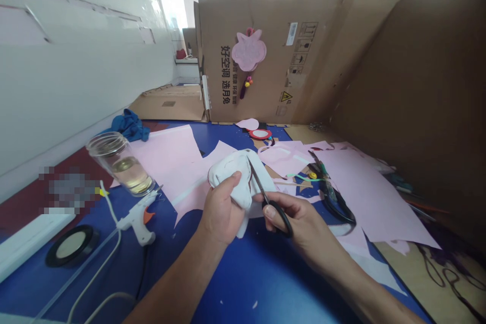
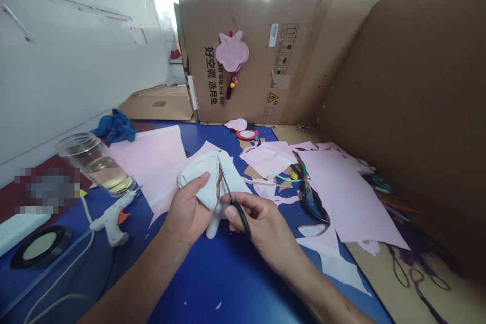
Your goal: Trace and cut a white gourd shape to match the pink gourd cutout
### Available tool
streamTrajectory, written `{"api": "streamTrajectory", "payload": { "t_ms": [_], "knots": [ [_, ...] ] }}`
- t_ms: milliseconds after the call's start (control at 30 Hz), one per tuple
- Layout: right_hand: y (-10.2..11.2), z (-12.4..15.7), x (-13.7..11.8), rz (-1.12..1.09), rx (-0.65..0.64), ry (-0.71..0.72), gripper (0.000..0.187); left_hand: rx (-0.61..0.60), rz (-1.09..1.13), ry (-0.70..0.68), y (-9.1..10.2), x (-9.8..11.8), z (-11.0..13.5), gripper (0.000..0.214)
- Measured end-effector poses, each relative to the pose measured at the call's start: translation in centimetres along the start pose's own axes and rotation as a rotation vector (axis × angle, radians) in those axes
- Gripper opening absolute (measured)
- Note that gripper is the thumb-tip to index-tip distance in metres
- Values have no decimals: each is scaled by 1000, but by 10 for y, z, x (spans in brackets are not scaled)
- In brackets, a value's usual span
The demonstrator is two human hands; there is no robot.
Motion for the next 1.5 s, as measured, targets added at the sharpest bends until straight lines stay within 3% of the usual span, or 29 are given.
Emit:
{"api": "streamTrajectory", "payload": {
  "t_ms": [1000,1500],
  "knots": [
    [3,1,1,-20,15,7,51,-17,-23,20,-3,-2,2,42],
    [2,-3,0,-31,7,-31,55,2,28,-31,5,4,-3,52]
  ]
}}
Point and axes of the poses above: each hand's wrist, its own z-axis away from the middle knuckle, its own y-axis out of the back of the hand, x = y × z, the point moved 8 cm from there along -z, towards the middle knuckle, and after that the axes turned 15 degrees about -z, right-handed, at the moved point
